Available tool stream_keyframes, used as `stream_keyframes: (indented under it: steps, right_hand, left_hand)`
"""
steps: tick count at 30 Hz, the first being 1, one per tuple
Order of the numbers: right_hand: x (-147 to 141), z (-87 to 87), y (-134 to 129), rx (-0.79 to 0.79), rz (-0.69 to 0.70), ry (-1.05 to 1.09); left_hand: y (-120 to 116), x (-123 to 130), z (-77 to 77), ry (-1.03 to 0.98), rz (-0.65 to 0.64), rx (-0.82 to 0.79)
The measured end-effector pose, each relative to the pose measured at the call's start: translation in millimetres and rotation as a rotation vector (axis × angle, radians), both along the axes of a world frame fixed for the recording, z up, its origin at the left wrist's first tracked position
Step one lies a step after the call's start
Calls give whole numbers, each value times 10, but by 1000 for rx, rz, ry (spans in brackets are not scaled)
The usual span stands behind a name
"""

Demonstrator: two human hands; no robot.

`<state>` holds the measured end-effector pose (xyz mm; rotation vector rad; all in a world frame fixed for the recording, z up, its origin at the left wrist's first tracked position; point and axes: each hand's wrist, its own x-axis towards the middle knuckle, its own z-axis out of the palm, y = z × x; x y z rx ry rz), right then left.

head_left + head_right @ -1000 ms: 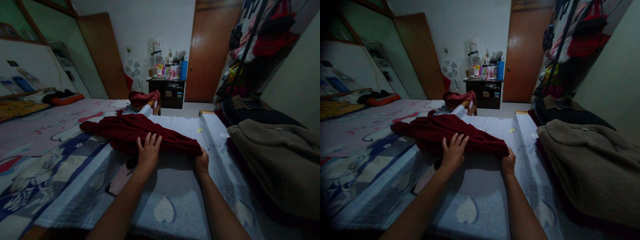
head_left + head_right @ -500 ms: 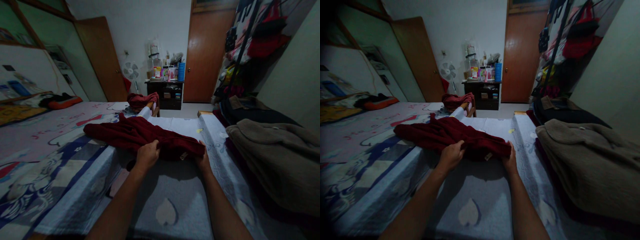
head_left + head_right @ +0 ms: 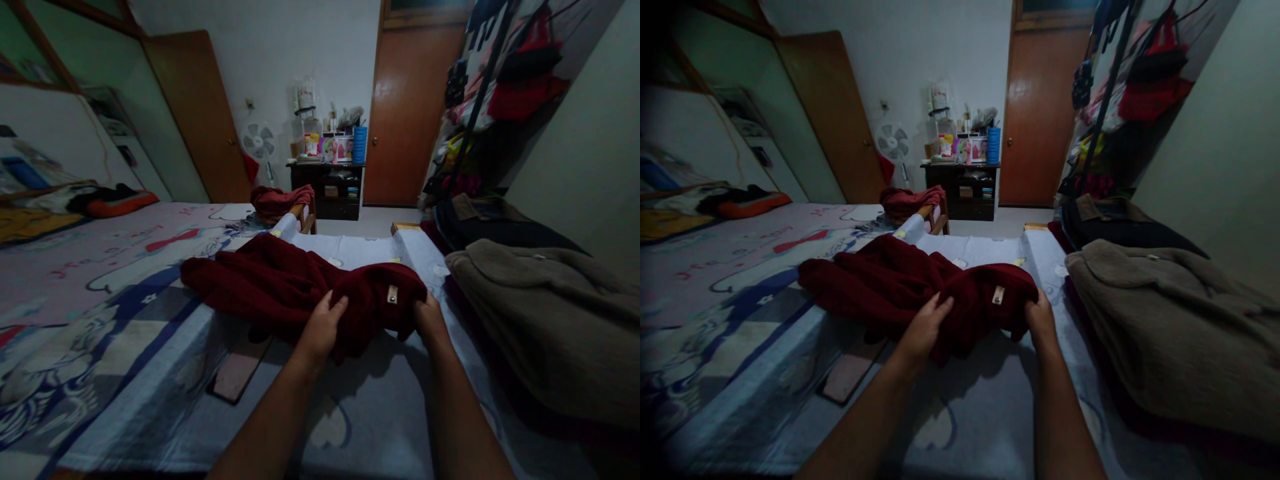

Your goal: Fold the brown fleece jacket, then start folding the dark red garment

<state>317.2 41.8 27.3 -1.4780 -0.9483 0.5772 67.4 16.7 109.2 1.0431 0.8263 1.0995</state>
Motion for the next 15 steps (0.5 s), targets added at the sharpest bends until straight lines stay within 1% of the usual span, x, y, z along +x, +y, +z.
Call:
stream_keyframes:
  steps: [2, 4, 5, 7, 9, 12, 14, 15]
  right_hand:
    - [-21, 184, -161, -59, 15, 57]
    - [-45, 356, -356, -76, 90, 189]
    - [-53, 433, -457, -79, 122, 289]
    - [-63, 568, -644, -48, 229, 473]
    - [-75, 682, -787, 11, 268, 597]
    - [-133, 799, -880, 169, 281, 653]
    - [-196, 807, -856, 285, 341, 620]
    - [-227, 780, -824, 316, 380, 584]
  left_hand:
    - [32, -47, 32, -130, 156, -84]
    - [65, -80, 28, -218, 260, -123]
    - [75, -83, 11, -243, 273, -130]
    - [72, -50, -44, -257, 253, -136]
    - [37, 42, -113, -232, 229, -146]
    - [-53, 274, -197, -184, 234, -167]
    - [-111, 449, -223, -184, 233, -148]
    - [-135, 524, -227, -194, 218, -126]
